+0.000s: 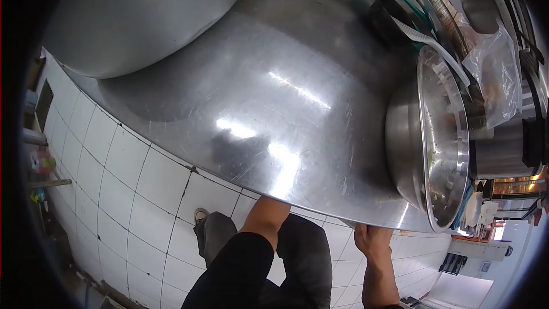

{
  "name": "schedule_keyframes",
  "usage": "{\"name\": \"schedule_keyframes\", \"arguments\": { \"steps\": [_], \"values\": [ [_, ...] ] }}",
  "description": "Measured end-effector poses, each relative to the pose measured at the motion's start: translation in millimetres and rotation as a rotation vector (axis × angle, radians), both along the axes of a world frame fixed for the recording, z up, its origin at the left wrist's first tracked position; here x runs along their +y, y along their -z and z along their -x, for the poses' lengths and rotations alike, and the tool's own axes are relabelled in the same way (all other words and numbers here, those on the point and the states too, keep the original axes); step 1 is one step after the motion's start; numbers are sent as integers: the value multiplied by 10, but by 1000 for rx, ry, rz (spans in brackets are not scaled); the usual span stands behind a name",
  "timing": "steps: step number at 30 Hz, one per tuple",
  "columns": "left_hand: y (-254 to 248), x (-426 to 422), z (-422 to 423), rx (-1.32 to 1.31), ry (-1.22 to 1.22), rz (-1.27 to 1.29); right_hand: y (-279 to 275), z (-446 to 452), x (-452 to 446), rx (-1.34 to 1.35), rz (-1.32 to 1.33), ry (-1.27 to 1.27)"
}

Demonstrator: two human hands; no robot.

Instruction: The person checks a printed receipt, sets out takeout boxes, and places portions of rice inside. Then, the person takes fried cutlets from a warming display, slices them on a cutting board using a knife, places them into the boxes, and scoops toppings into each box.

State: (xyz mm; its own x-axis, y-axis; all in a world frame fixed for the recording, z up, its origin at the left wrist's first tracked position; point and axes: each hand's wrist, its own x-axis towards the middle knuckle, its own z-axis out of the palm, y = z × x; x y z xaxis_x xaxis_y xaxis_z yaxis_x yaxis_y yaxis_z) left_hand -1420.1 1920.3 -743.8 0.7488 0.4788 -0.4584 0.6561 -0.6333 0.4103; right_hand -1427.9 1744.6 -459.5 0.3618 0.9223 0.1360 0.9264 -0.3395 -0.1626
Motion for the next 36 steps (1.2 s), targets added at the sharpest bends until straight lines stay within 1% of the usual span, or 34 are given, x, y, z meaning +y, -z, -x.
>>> {"name": "schedule_keyframes", "arguments": {
  "steps": [6, 12, 15, 18, 21, 24, 25, 29, 30, 31, 32, 33, 34, 35, 36],
  "values": [
    [36, -8, -28, 2, -10, 8, 45, -57, -87, -13, 5, -63],
    [2, -15, -3, -21, -28, 30, 88, -67, -52, 92, -69, -53],
    [-8, -34, 10, -33, -31, 39, 78, -48, -63, 169, -25, 0],
    [-14, -80, 70, -76, -67, 89, -42, 19, -14, 133, 63, 14],
    [-136, -170, 219, -173, -137, 195, -23, 85, -2, -43, -8, 62],
    [-296, -359, 494, -286, -229, 352, -111, 120, -22, -228, 187, 140],
    [-353, -454, 598, -318, -258, 415, -160, 147, 1, -276, 212, 138],
    [-350, -990, 878, -411, -368, 710, -341, 275, -24, -194, 400, 157],
    [-326, -1133, 896, -431, -383, 792, -242, 274, -97, -312, 358, 87],
    [-301, -1288, 943, -435, -406, 885, -317, 440, 77, -316, 333, 42],
    [-272, -1442, 1001, -437, -432, 977, -332, 620, 200, -150, 237, 10],
    [-251, -1555, 1044, -438, -459, 1056, -334, 841, 389, 112, 115, -88],
    [-232, -1656, 1084, -437, -481, 1126, -172, 968, 601, 334, 23, -127],
    [-219, -1763, 1125, -436, -500, 1190, 42, 1027, 870, 438, 106, -3],
    [-228, -1850, 1155, -433, -527, 1245, 371, 963, 1127, 478, 162, 116]
  ]
}}
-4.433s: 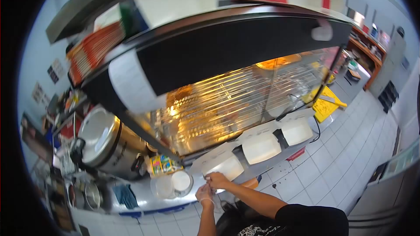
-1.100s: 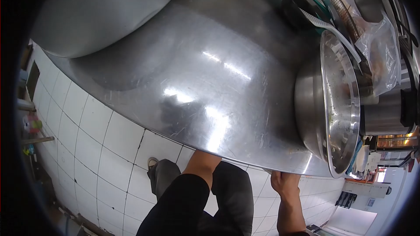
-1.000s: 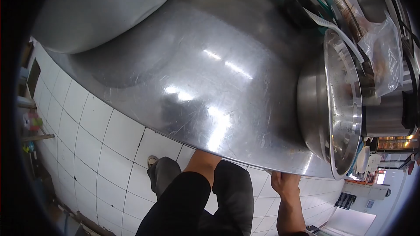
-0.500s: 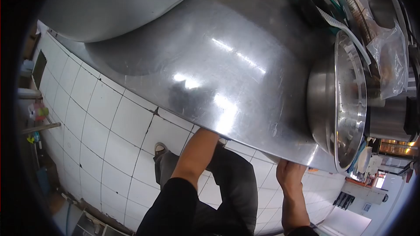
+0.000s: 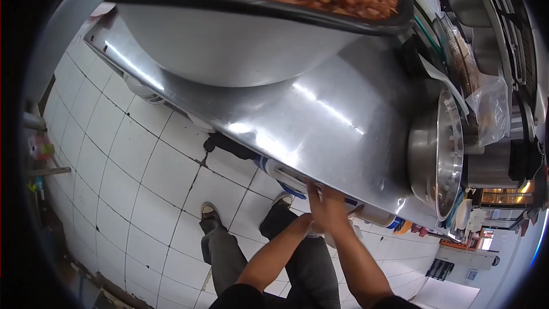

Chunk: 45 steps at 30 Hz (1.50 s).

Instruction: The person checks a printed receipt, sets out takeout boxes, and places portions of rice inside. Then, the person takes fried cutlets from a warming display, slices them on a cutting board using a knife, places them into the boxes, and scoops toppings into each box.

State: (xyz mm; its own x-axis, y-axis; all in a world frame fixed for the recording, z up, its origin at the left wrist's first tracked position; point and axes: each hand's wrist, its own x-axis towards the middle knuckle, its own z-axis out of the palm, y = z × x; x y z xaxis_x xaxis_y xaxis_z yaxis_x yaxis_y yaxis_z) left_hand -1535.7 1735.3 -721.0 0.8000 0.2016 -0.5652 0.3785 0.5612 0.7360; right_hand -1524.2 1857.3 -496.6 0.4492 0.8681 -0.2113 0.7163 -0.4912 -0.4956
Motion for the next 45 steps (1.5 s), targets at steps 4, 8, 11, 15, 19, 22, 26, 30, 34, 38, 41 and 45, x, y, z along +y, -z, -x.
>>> {"name": "schedule_keyframes", "arguments": {
  "steps": [4, 8, 11, 15, 19, 22, 26, 30, 34, 38, 41, 45],
  "values": [
    [95, -97, 6, -21, -55, 139, 1547, -966, 568, -174, 171, 416],
    [260, 6, -127, -28, -104, 159, 2230, -1520, 719, -193, 232, 643],
    [359, 157, -282, -17, -126, 170, 2466, -1553, 799, -180, 235, 736],
    [370, 305, -256, -1, -137, 167, 2504, -1457, 856, -150, 207, 816],
    [220, 272, 103, 10, -163, 196, 2272, -1000, 741, -83, 144, 906],
    [-75, 215, 519, -13, -168, 276, 1859, -364, 507, -35, 47, 1071],
    [-572, 187, 1316, -40, -166, 467, 617, 771, -143, 585, -311, 1126],
    [-1118, 227, 1951, -40, -90, 647, -749, 1452, -1348, 1088, -332, 739],
    [-1609, 280, 2438, 33, 64, 754, -1507, 1014, -2580, 1351, -236, 625],
    [-2128, 130, 2463, 68, 191, 758, -1290, -24, -3953, 1346, -499, 1101],
    [-2507, -71, 2159, 208, 87, 694, -1528, -1093, -4962, 1096, -841, 1441],
    [-3421, -863, 610, 102, 368, 577, -1679, -2527, -6262, 728, -1026, 1615]
  ]
}}
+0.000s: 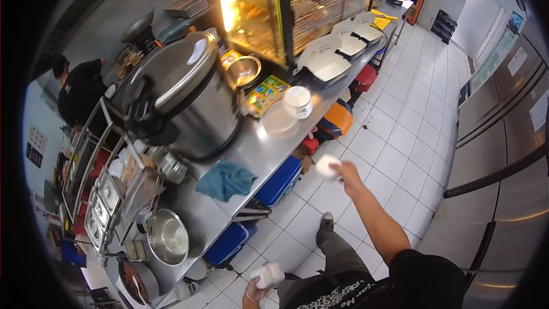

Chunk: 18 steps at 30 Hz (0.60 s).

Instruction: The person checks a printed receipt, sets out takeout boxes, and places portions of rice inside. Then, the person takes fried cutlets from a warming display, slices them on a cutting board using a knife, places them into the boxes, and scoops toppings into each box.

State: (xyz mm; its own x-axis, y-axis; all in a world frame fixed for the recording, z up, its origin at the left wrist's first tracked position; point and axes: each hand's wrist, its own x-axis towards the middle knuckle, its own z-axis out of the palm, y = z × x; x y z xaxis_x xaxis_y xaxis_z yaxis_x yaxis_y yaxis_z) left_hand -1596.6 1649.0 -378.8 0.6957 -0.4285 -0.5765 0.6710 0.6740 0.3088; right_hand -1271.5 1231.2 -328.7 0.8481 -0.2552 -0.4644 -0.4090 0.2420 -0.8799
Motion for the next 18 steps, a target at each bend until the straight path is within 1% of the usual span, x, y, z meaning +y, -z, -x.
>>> {"name": "schedule_keyframes", "arguments": {
  "steps": [2, 3, 4, 5, 7, 8, 9, 11, 12, 14, 15, 17, 18],
  "values": [
    [-179, -456, -525, 0, -25, 72, -160, -723, -533, -116, 53, 16],
    [-261, -655, -741, 0, -46, 110, -376, -1068, -676, -146, 33, 60],
    [-398, -906, -1005, -19, -61, 205, -825, -1333, -704, -216, 56, 92],
    [-562, -1162, -1261, -37, -77, 296, -829, -1745, -861, -325, 45, 74],
    [-689, -1503, -1561, -69, -127, 435, -801, -2578, -1064, -359, 447, 164],
    [-712, -1655, -1677, -79, -164, 486, -941, -2897, -1135, -283, 533, 94],
    [-731, -1779, -1807, -91, -199, 537, -966, -3150, -1147, -291, 611, 79],
    [-854, -1998, -2071, -103, -198, 423, -904, -3702, -1151, -314, 773, 53],
    [-928, -2105, -2216, -110, -198, 368, -800, -3972, -1150, -236, 843, -46],
    [-1064, -2353, -2554, -145, -281, 327, -533, -4505, -1118, -117, 950, -227],
    [-1067, -2487, -2754, -158, -320, 313, -428, -4612, -1089, -67, 988, -305],
    [-1054, -2724, -3208, -214, -336, 269, -373, -4662, -1117, 5, 976, -389],
    [-1138, -2865, -3516, -227, -325, 254, -346, -4723, -1160, 38, 1027, -509]
  ]
}}
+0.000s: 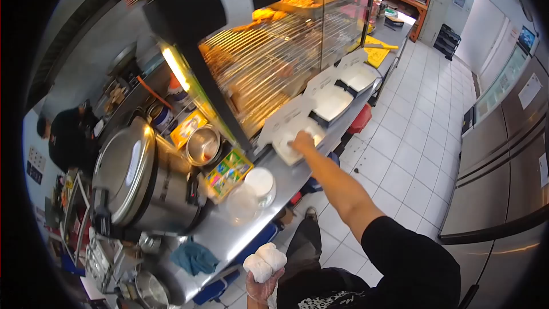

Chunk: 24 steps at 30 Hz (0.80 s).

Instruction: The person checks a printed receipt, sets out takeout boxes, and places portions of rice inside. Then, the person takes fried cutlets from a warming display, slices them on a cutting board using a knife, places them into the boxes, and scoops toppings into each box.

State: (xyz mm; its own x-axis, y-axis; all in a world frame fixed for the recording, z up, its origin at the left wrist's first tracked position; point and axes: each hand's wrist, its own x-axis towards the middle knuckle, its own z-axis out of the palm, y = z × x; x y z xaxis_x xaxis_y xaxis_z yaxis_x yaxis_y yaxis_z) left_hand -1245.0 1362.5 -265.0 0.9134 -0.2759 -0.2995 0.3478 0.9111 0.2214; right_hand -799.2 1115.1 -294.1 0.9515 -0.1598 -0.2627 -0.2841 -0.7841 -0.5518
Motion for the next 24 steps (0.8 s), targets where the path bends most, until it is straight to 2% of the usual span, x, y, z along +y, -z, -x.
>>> {"name": "schedule_keyframes", "arguments": {
  "steps": [1, 3, 5, 7, 9, 11, 13, 14, 16, 18, 20, 21, 22, 24],
  "values": [
    [-62, -137, -331, -12, 11, -18, 18, -57, -62, 72, 62, -86],
    [-107, -470, -1063, -107, 54, -17, -155, 3, -226, -266, 543, -266],
    [-239, -906, -1851, -172, 68, -77, -446, 295, -501, -480, -88, -203],
    [-411, -1392, -2710, -153, 109, -350, -526, 490, -913, -32, -1084, -261],
    [-633, -2003, -3426, -285, 121, -927, -680, 545, -1165, -30, -1396, 77],
    [-1007, -2665, -3929, -472, 177, -1659, -617, 375, -1499, -20, -1706, 374],
    [-1003, -3255, -4277, -807, -254, -2006, -388, 43, -1831, 5, -2028, 627],
    [-1001, -3460, -4428, -753, -117, -2041, -479, -148, -2011, 20, -2056, 667],
    [-842, -3682, -4824, -578, -129, -1921, -757, -604, -2316, -265, -1464, 825],
    [-549, -3869, -5242, -383, -94, -1867, -85, -1318, -2954, -861, -572, 566],
    [-103, -3868, -5653, -108, -37, -1876, -206, -1829, -3577, -855, -205, 339],
    [87, -3830, -5790, 45, -15, -1865, -290, -2079, -3782, -753, -138, 227],
    [236, -3885, -5862, 183, 106, -1993, -356, -2294, -3889, -645, -100, 134],
    [398, -4055, -5916, 322, 81, -2033, -80, -2698, -4127, -580, -130, -129]
  ]
}}
